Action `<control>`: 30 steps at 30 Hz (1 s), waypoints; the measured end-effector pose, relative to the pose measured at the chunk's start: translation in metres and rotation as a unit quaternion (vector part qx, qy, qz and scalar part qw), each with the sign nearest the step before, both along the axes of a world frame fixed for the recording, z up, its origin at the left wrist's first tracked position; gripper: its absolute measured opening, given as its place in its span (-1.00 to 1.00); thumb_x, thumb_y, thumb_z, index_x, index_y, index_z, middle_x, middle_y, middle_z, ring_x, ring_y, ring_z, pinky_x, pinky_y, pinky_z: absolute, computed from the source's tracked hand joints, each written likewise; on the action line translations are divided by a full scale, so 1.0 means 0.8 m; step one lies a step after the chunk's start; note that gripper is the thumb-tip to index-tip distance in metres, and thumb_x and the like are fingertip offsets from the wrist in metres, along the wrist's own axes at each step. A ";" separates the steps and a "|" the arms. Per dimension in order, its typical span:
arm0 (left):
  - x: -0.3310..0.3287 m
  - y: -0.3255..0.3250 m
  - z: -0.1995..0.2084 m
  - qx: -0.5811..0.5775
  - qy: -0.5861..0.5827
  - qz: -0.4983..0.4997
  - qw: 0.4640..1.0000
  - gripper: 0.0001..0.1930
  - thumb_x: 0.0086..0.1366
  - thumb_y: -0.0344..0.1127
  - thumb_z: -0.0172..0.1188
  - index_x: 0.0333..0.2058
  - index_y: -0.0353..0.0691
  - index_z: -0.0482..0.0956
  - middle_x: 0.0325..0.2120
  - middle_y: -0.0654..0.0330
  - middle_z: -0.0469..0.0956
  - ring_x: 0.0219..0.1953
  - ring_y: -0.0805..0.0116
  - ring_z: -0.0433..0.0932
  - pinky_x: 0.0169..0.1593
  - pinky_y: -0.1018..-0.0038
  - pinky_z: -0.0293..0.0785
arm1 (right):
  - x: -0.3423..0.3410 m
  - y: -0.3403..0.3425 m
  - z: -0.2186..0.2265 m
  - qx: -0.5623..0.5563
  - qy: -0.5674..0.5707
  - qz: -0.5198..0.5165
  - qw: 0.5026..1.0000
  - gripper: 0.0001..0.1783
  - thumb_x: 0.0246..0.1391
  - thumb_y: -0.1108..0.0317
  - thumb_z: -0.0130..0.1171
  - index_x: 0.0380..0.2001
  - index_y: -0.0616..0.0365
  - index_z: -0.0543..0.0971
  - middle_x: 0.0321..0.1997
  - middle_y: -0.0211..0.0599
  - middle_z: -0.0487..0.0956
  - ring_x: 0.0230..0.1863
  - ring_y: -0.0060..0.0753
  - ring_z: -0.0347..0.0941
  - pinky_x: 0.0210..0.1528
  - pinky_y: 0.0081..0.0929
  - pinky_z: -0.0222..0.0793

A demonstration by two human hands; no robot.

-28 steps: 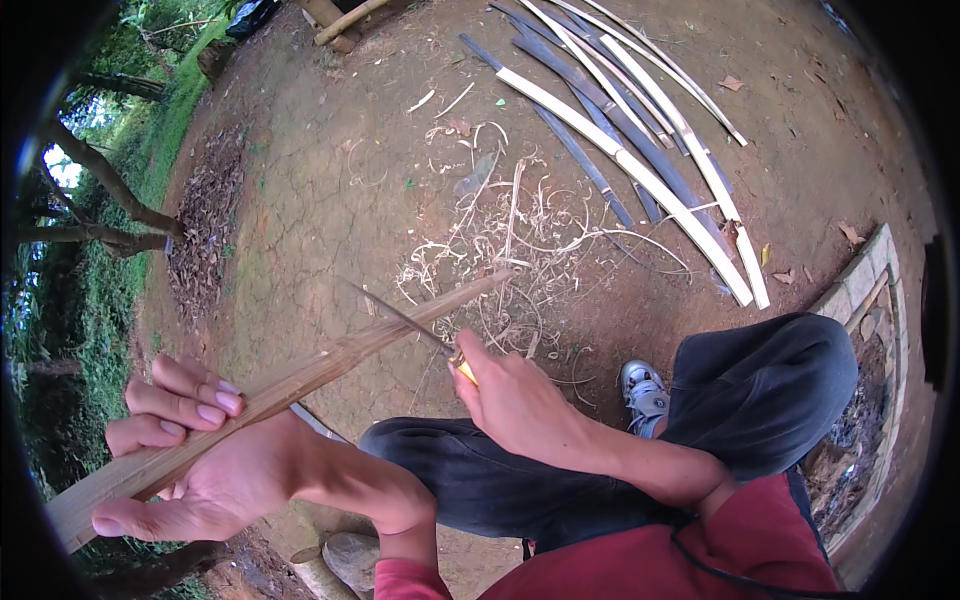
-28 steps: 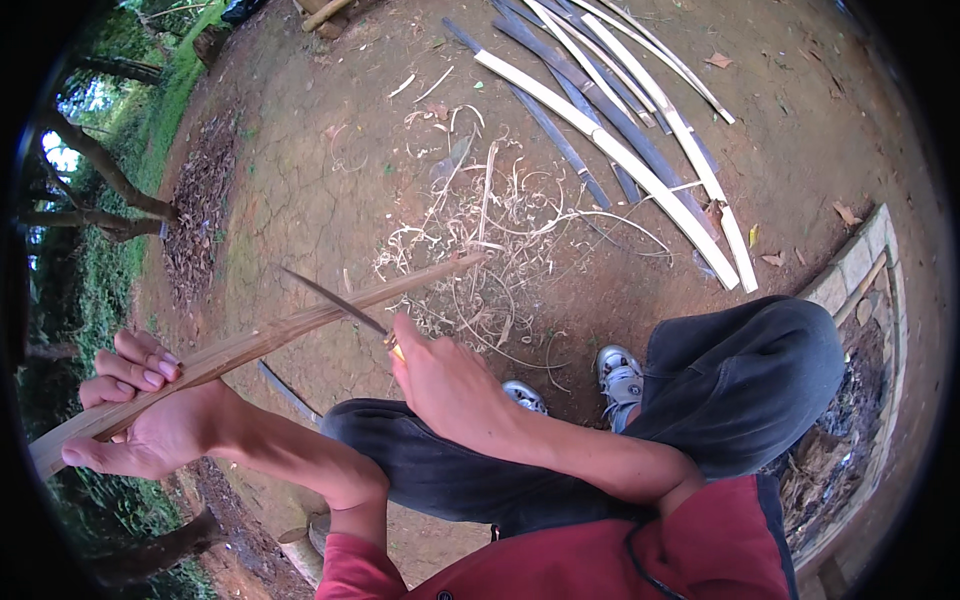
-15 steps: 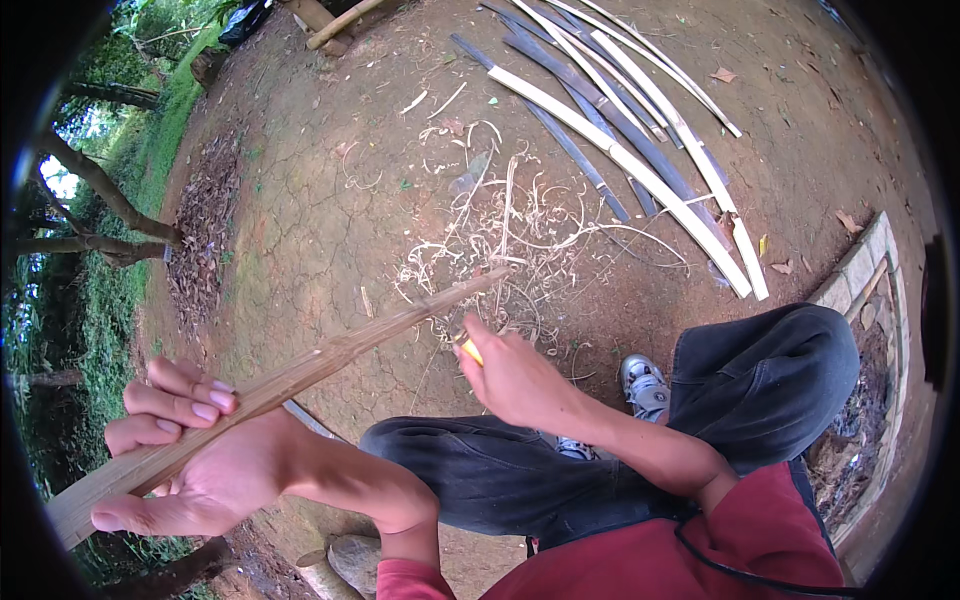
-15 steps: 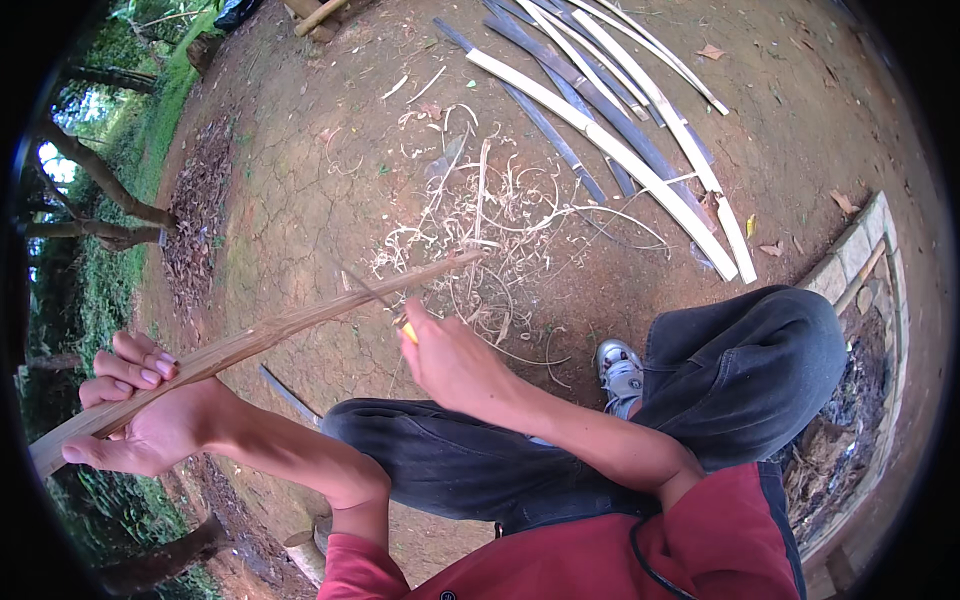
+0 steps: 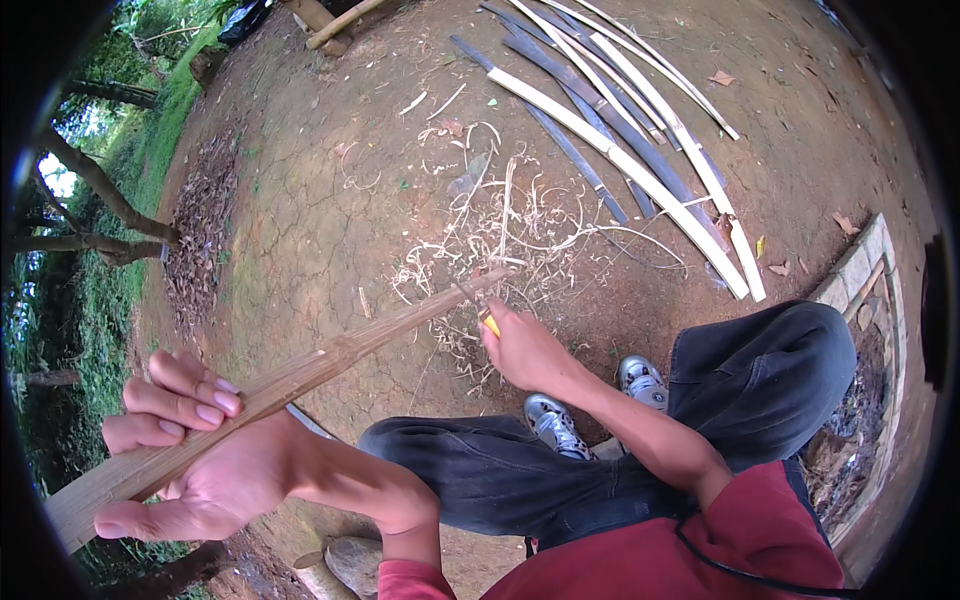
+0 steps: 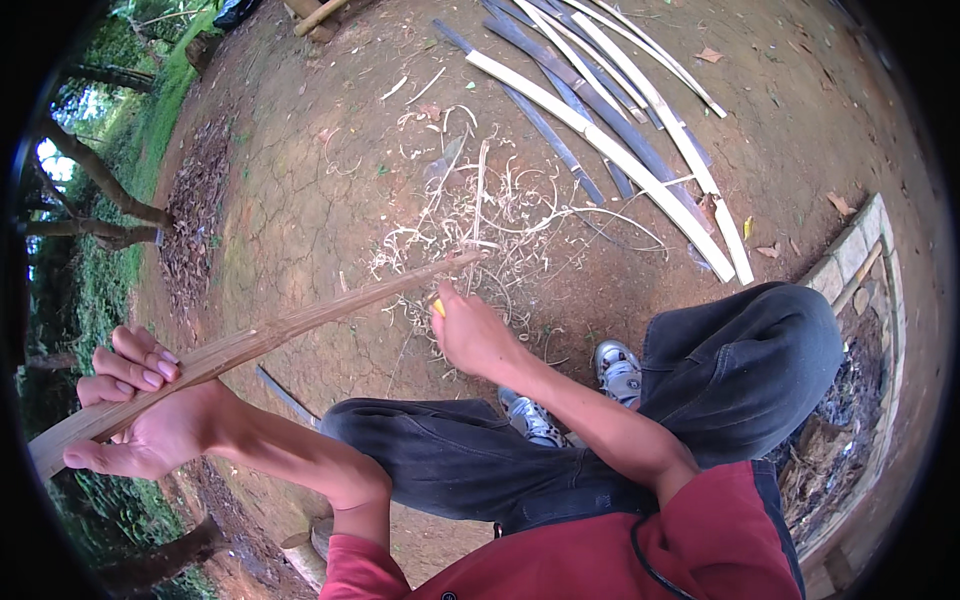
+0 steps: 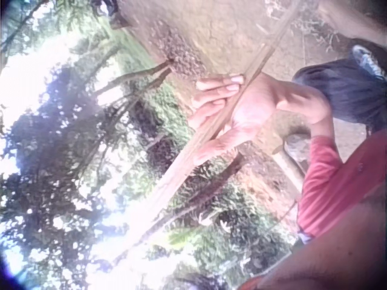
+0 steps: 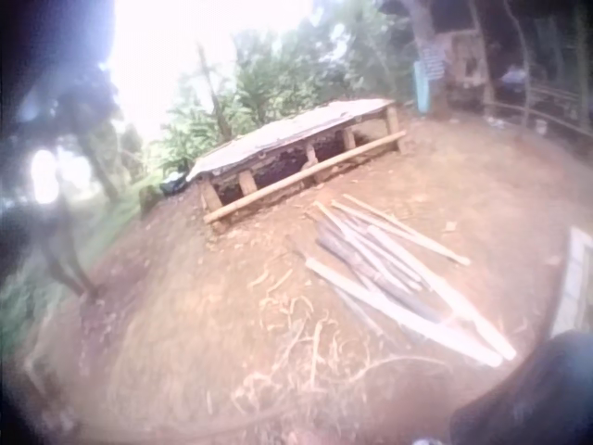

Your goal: The person shaves a long piece of wood using a billhook, removing strips of wood from the surface and then picking up another piece of wood to continue.

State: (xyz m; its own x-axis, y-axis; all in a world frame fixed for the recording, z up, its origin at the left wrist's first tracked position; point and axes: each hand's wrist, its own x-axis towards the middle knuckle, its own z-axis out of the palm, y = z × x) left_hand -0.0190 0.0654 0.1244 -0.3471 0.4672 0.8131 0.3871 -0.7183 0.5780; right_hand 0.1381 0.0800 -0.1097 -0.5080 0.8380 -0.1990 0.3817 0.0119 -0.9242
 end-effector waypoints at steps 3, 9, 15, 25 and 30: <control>-0.016 -0.004 0.002 -0.002 0.001 -0.030 1.000 -0.32 0.32 0.37 -0.43 -0.63 -0.15 0.20 -0.77 0.18 0.20 -0.73 0.42 0.18 -0.63 0.59 0.20 | 0.009 -0.017 0.080 0.063 0.075 0.004 0.995 -0.71 0.17 0.43 -0.05 -0.16 0.51 0.31 -0.68 0.19 0.48 -0.59 0.23 0.48 -0.53 0.00 0.37; -0.011 -0.007 0.002 -0.006 0.016 -0.044 0.999 -0.32 0.32 0.37 -0.42 -0.64 -0.14 0.18 -0.76 0.18 0.20 -0.73 0.42 0.18 -0.62 0.60 0.19 | 0.018 -0.034 0.131 0.008 0.084 0.063 0.994 -0.66 0.18 0.45 -0.05 -0.10 0.53 0.24 -0.69 0.19 0.46 -0.60 0.23 0.47 -0.53 0.01 0.36; 0.020 -0.008 0.004 -0.010 0.015 -0.047 0.999 -0.34 0.30 0.37 -0.38 -0.66 -0.12 0.17 -0.79 0.22 0.15 -0.72 0.43 0.11 -0.60 0.60 0.08 | -0.004 -0.013 0.000 -0.018 -0.016 0.018 1.000 -0.69 0.18 0.45 -0.07 -0.13 0.57 0.32 -0.65 0.16 0.50 -0.59 0.18 0.51 -0.54 -0.04 0.41; 0.017 -0.005 0.002 -0.021 0.000 -0.015 1.000 -0.34 0.28 0.38 -0.35 -0.67 -0.12 0.13 -0.77 0.23 0.12 -0.68 0.43 0.10 -0.58 0.59 0.08 | 0.005 -0.022 0.073 0.027 0.074 0.029 0.996 -0.74 0.15 0.48 -0.06 -0.21 0.56 0.35 -0.66 0.18 0.50 -0.63 0.08 0.51 -0.61 -0.12 0.39; 0.018 -0.010 -0.001 -0.022 -0.014 -0.008 1.000 -0.34 0.27 0.40 -0.33 -0.67 -0.11 0.13 -0.78 0.24 0.10 -0.68 0.43 0.09 -0.58 0.60 0.07 | -0.012 -0.003 -0.010 -0.092 -0.023 0.021 0.995 -0.68 0.17 0.43 -0.06 -0.12 0.53 0.33 -0.61 0.23 0.51 -0.50 0.26 0.51 -0.46 -0.03 0.41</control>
State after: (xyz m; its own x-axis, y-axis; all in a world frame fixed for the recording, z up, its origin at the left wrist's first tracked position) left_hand -0.0045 0.0572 0.1238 -0.3622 0.5082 0.7814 0.3587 -0.6977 0.6201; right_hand 0.1285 0.0780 -0.1175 -0.5281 0.7638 -0.3712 0.4269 -0.1391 -0.8935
